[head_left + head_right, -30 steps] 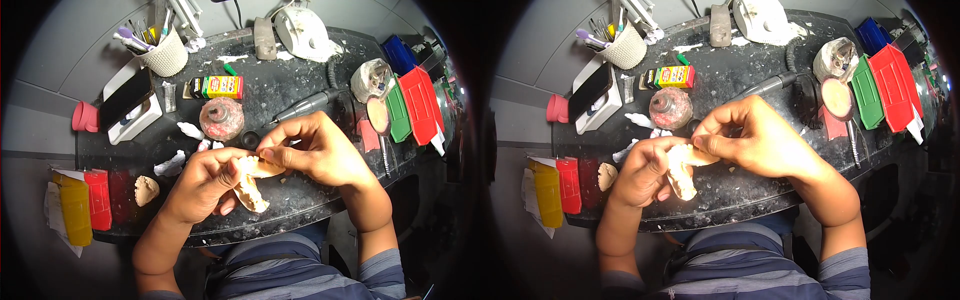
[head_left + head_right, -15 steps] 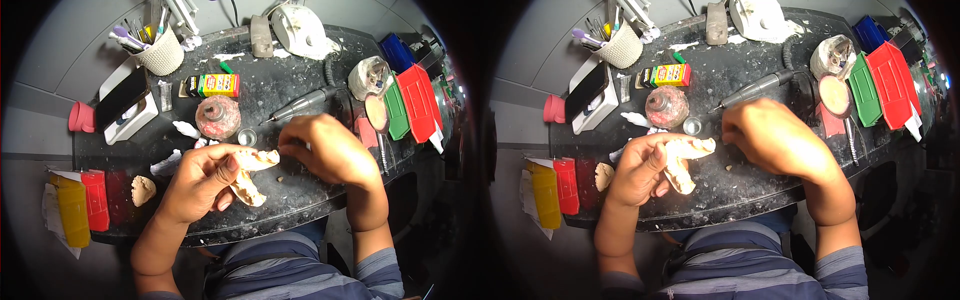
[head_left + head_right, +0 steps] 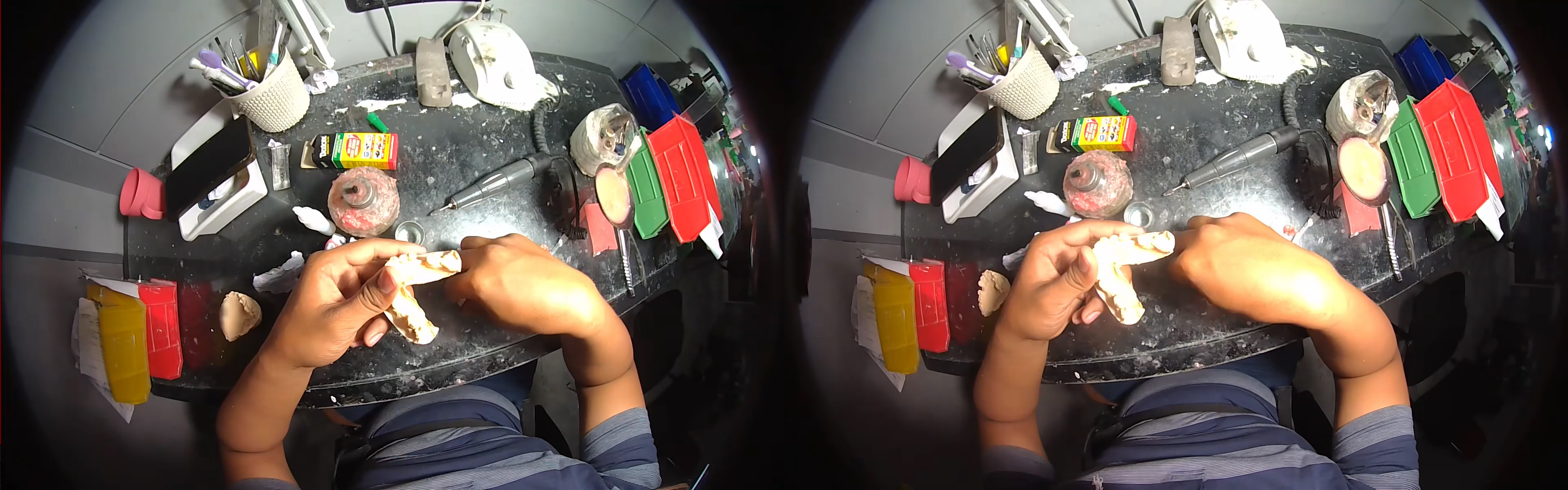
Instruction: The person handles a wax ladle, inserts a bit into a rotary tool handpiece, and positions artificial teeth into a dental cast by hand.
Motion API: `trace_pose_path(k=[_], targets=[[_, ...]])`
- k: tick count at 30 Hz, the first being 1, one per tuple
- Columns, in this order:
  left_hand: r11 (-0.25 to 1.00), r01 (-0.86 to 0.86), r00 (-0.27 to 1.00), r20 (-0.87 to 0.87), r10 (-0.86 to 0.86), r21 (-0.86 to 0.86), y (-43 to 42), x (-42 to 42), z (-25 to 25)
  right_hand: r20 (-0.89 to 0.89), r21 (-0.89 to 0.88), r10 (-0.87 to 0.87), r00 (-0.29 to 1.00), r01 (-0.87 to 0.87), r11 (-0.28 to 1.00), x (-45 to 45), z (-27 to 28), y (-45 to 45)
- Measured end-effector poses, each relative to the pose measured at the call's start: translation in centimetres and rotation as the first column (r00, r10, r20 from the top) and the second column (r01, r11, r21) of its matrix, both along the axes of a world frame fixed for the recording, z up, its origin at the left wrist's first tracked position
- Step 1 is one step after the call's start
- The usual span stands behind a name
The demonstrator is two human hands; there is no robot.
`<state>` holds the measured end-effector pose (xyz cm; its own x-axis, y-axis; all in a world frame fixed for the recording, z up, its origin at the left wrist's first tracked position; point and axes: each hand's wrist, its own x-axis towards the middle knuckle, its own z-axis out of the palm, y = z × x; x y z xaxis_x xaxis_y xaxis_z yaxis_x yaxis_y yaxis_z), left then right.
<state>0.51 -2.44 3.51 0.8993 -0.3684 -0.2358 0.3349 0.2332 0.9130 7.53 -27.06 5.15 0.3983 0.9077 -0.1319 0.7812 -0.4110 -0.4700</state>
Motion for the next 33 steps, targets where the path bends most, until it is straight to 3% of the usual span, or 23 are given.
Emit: trace_pose_path(k=[3,5,7,9,12,16,20,22,25,29,31,33], targets=[[1.0,0.01,1.0,0.002,-0.01,-0.007,0.0,0.1,0.1,0.034,-0.022,0.02,0.999,-0.02,1.0,0.0,-0.3,0.0],[1.0,0.021,1.0,0.02,-0.02,-0.021,0.1,0.0,0.1,-0.002,0.068,-0.017,1.0,0.017,0.998,0.2,0.3,-0.2],[0.999,0.027,0.999,0.027,-0.027,-0.02,0.2,0.1,0.0,0.013,0.094,-0.131,0.991,0.129,0.987,0.8,0.6,-0.9],[0.999,0.031,0.999,0.033,-0.03,-0.02,0.1,0.0,0.0,-0.009,0.309,-0.246,0.969,0.236,0.921,1.5,0.4,-1.4],[0.999,0.043,0.998,0.056,-0.042,-0.011,0.0,0.0,0.0,-0.129,0.403,-0.372,0.919,0.392,0.827,1.6,1.8,-1.0],[0.999,0.037,0.997,0.07,-0.035,-0.016,-0.1,0.0,-0.4,-0.116,0.585,-0.262,0.958,0.279,0.761,1.9,0.5,-0.6],[0.998,0.052,0.996,0.068,-0.049,-0.047,0.0,0.1,-0.3,-0.091,0.614,-0.315,0.945,0.302,0.729,1.4,0.9,-0.2],[0.999,0.044,0.994,0.1,-0.041,-0.027,-0.1,0.0,-0.4,-0.269,0.547,-0.434,0.859,0.508,0.665,0.9,1.4,-0.2],[0.998,0.056,0.989,0.134,-0.056,0.004,0.1,0.1,-0.1,-0.414,0.55,-0.447,0.793,0.609,0.571,0.6,1.2,0.0],[0.998,0.046,0.992,0.12,-0.042,-0.033,-0.3,0.0,0.2,-0.259,0.637,-0.403,0.878,0.469,0.612,1.3,1.1,-0.1],[0.999,0.041,0.989,0.142,-0.038,-0.021,-0.4,0.0,0.1,-0.153,0.714,-0.288,0.945,0.307,0.629,1.5,1.1,0.0],[0.999,0.035,0.986,0.163,-0.033,-0.009,-0.6,0.0,-0.3,-0.129,0.718,-0.281,0.951,0.285,0.635,1.2,1.3,0.4]])
